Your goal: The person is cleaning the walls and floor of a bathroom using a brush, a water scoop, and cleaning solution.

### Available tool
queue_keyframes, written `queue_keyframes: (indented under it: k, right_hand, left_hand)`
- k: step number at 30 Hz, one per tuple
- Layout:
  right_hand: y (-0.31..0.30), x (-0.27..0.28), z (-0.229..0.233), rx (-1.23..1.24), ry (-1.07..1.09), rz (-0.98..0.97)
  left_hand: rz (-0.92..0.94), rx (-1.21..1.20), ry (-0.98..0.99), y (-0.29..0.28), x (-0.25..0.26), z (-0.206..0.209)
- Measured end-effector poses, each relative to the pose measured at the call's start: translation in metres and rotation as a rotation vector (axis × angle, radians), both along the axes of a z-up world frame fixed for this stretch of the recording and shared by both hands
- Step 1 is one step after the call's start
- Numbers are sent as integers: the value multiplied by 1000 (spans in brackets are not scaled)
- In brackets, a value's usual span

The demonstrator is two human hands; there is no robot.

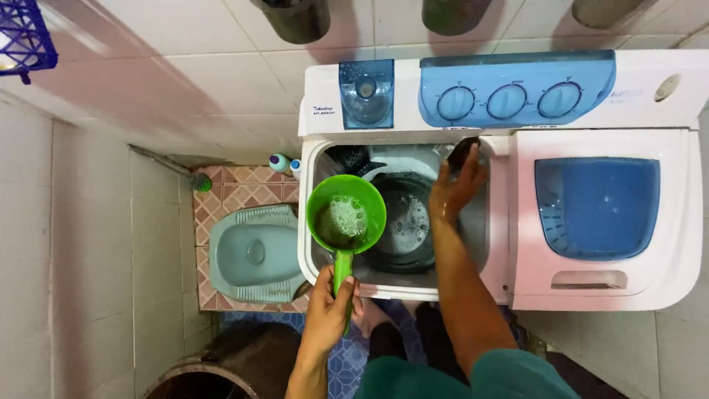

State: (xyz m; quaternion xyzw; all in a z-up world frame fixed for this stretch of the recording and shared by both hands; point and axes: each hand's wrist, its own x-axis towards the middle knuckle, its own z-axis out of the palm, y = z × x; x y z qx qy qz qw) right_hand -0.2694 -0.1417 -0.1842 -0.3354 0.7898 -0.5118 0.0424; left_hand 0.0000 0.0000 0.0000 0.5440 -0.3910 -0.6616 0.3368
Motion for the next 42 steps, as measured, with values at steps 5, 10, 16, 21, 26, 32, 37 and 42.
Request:
queue_keyframes:
  k: [5,10,16,21,26,32,37,42]
  right_hand:
    - [-81,81,-38,-257,-556,-196]
    - [-125,143,-54,-361,-1525,-141]
    - [-117,113,-38,-410,-1468,-250]
    - [-125,183,10,-43,-1908,92]
    - [-115,152,-48,-314,-1897,-44]
    - [-115,126,-37,-310,-2100,93]
    - [-66,-5,-9,-708,-1973,-35]
    - [-36,-89,-14,-962,-2122,-117]
  left_hand:
    - [55,-1,39,0,9,-5]
    - [122,-78,65,-5,20,19]
    - [127,-60,131,-2,38,29]
    - [157,29,29,15,50,48]
    - [157,67,47,16,56,45]
    - [72,33,17,9,39,51]
    - [71,21,5,7,30,59]
    - [-15,-1,-26,5,7,64]
